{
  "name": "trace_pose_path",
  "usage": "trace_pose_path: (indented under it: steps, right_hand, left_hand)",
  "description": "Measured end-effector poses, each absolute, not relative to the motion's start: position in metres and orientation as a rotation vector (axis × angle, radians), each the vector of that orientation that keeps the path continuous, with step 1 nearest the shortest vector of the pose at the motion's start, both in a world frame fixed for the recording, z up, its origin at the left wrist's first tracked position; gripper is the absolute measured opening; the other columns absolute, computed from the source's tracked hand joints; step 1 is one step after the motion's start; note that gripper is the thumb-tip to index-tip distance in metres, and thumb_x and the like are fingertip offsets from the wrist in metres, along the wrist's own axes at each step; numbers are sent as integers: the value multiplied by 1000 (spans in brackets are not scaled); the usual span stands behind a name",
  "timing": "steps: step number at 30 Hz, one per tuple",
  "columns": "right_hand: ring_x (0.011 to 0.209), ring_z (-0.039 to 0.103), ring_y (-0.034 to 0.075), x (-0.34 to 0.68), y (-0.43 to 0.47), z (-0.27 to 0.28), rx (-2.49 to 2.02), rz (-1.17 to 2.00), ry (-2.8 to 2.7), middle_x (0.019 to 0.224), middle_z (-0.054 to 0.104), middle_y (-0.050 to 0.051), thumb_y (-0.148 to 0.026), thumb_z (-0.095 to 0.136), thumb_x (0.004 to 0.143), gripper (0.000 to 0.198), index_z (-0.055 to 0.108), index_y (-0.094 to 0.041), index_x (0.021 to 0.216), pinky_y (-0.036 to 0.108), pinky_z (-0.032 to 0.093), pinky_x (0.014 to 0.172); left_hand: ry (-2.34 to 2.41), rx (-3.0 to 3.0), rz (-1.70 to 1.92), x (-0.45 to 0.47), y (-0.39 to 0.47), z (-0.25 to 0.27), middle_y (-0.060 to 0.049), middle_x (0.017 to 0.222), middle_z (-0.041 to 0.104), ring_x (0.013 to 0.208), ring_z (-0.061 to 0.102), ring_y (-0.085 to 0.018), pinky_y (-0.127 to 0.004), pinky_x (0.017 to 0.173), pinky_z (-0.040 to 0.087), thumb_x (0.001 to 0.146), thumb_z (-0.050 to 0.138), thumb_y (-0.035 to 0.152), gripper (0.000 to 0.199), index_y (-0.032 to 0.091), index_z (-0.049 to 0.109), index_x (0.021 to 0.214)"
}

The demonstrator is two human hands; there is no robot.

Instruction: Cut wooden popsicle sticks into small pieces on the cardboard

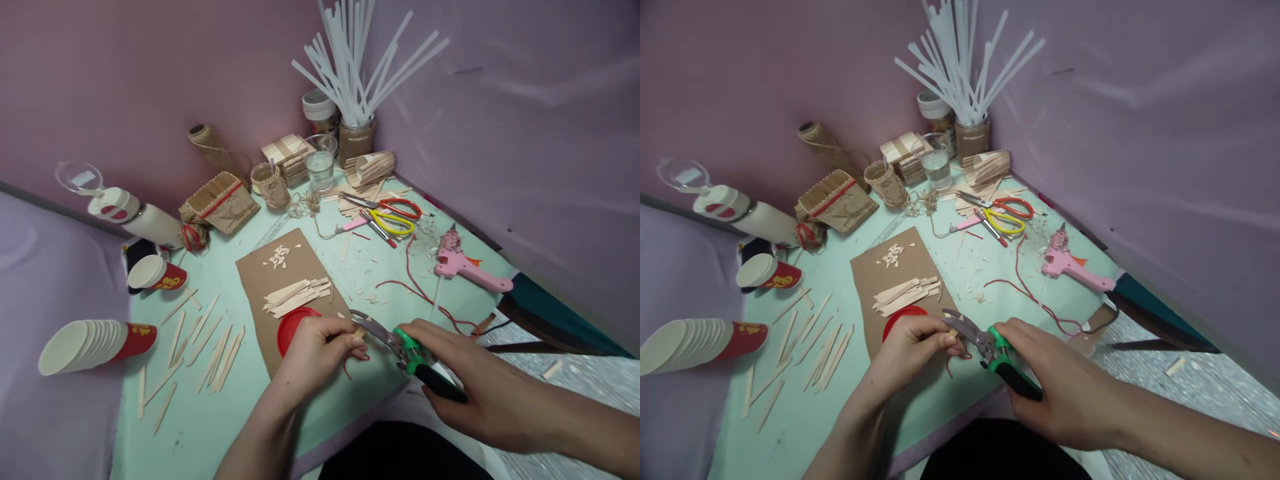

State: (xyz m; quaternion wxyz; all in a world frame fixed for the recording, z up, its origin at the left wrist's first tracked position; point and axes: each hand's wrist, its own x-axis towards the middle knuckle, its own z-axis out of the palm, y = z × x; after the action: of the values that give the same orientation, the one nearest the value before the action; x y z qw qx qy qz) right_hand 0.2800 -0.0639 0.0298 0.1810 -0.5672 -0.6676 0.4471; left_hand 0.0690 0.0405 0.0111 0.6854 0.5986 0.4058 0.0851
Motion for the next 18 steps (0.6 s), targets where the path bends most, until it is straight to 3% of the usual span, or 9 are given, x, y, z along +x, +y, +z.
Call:
trace_pose_path:
  steps: [6,9,15,18]
  right_hand:
    - [75,57,19,278,-92,19,-1632,1375,-1578,84,63,3,-17,56,73,26,58,-22,98,29,48,66]
    - [72,55,19,280,-105,12,-1670,1413,-1410,76,61,1,-19,57,72,27,59,-23,99,29,48,64]
    - [80,53,19,286,-99,6,-1520,1526,-1095,86,56,1,-22,56,79,27,56,-27,106,31,46,72]
    - [79,50,18,281,-92,-2,-1358,1598,-888,87,53,2,-31,59,81,25,55,-27,105,30,44,68]
  left_hand:
    - [960,1311,37,85,29,5,-4,70,72,68,67,-15,-23,63,49,77,60,24,16,15,73,77]
    - [894,1216,-14,95,23,-2,-3,69,72,67,67,-15,-24,65,51,74,61,23,14,16,73,75]
    - [929,1220,102,100,23,-1,-5,72,74,69,68,-16,-24,66,52,76,64,27,16,15,74,79]
    - [923,1227,224,95,26,3,-7,75,75,70,68,-16,-25,68,52,77,65,29,18,15,74,81]
